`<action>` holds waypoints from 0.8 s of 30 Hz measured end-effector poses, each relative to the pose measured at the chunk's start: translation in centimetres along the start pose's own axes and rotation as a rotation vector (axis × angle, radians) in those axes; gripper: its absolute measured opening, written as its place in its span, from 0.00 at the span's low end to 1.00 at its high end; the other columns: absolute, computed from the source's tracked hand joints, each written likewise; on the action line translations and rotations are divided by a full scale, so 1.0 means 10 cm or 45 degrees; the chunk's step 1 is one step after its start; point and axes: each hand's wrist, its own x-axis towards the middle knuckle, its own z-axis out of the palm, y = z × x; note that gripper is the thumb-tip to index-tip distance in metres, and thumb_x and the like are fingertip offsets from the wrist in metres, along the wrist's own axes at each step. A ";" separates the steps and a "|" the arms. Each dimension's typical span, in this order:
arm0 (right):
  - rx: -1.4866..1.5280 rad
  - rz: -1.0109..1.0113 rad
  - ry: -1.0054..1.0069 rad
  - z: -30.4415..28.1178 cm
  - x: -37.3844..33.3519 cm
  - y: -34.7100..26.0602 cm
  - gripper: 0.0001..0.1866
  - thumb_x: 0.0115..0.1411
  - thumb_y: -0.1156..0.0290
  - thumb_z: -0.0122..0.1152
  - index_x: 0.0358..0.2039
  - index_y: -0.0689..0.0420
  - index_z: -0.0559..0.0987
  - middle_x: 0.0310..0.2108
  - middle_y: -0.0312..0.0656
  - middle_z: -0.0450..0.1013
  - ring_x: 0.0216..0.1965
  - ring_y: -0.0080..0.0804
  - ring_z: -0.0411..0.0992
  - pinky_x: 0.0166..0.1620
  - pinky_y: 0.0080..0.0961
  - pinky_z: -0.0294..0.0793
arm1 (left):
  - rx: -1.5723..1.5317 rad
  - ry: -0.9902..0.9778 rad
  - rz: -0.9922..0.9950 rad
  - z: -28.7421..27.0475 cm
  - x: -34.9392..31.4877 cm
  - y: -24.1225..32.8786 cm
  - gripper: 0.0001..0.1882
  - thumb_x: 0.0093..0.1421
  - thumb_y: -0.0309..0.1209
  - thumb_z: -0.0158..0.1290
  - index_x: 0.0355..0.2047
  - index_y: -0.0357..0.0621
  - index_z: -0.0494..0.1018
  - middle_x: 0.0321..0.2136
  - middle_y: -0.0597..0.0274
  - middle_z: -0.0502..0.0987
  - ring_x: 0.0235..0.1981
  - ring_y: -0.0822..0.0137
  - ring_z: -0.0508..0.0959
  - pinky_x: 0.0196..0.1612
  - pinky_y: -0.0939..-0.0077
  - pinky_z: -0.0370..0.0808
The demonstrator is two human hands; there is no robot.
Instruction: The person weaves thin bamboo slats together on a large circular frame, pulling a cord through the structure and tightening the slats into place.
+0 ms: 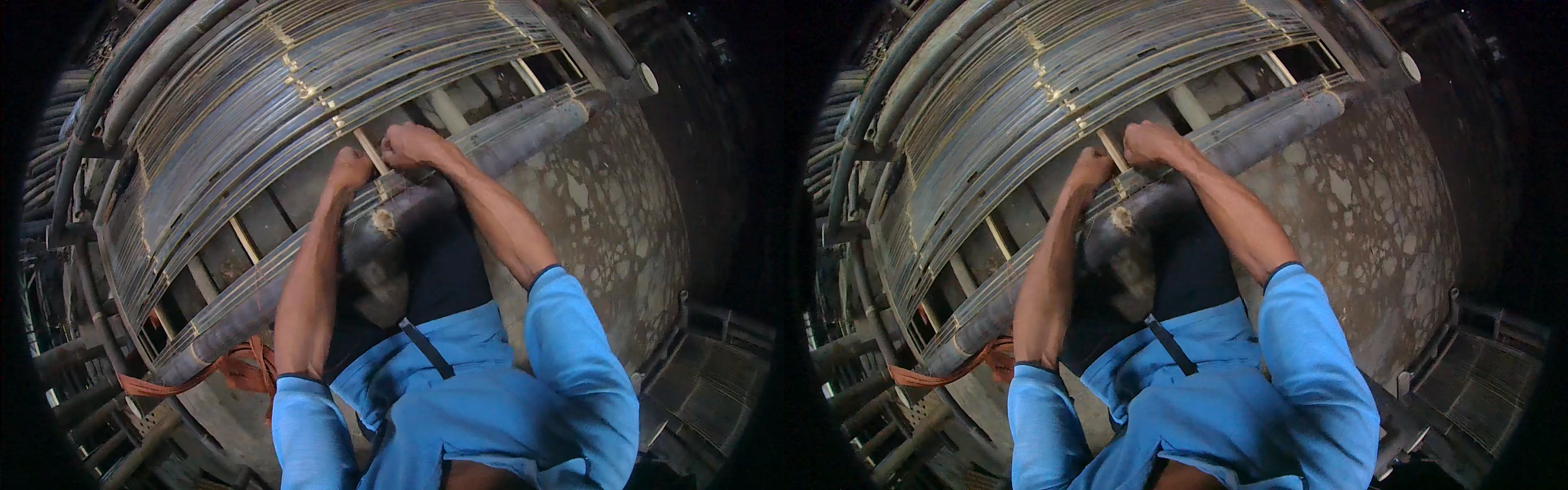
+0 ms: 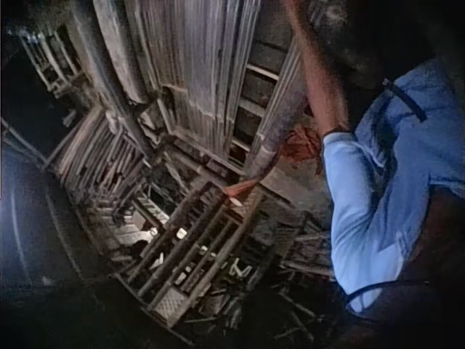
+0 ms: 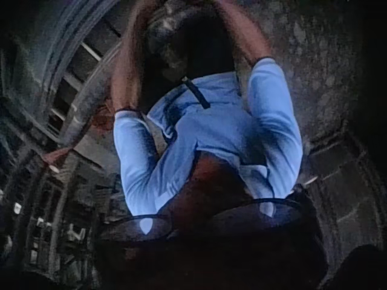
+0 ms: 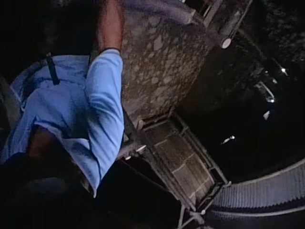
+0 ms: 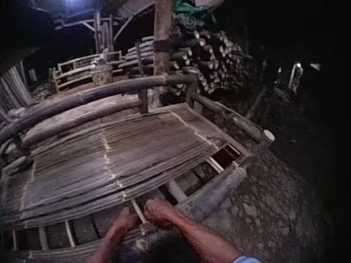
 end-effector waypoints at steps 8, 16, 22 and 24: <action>-0.118 -0.746 1.041 -0.27 -0.94 -0.26 0.06 0.62 0.68 0.65 0.38 0.54 0.85 0.35 0.49 0.79 0.45 0.48 0.77 0.47 0.44 0.76 | 0.044 0.348 0.979 -0.22 -0.86 0.43 0.10 0.51 0.33 0.64 0.30 0.40 0.81 0.37 0.50 0.79 0.42 0.51 0.77 0.48 0.61 0.74; 1.029 -0.611 0.460 -0.73 -2.19 -0.27 0.06 0.68 0.75 0.59 0.35 0.64 0.80 0.29 0.34 0.75 0.28 0.17 0.68 0.33 0.18 0.69 | 0.843 0.617 0.632 -1.49 -1.92 -0.20 0.12 0.58 0.37 0.62 0.29 0.40 0.80 0.31 0.49 0.79 0.34 0.45 0.80 0.38 0.57 0.76; 0.808 -0.307 0.504 -0.38 -2.34 0.00 0.06 0.67 0.77 0.55 0.35 0.63 0.81 0.28 0.34 0.76 0.27 0.18 0.67 0.32 0.21 0.69 | 1.033 1.251 0.045 -3.52 -3.57 -2.02 0.18 0.67 0.41 0.57 0.47 0.40 0.81 0.39 0.49 0.84 0.42 0.53 0.85 0.46 0.67 0.77; 0.687 -0.278 0.250 -0.22 -2.41 -0.05 0.06 0.65 0.74 0.58 0.37 0.62 0.81 0.29 0.39 0.77 0.28 0.25 0.73 0.34 0.25 0.73 | 0.964 1.264 -0.408 -3.99 -4.24 -2.29 0.18 0.67 0.38 0.57 0.51 0.40 0.79 0.43 0.45 0.83 0.46 0.54 0.83 0.49 0.64 0.76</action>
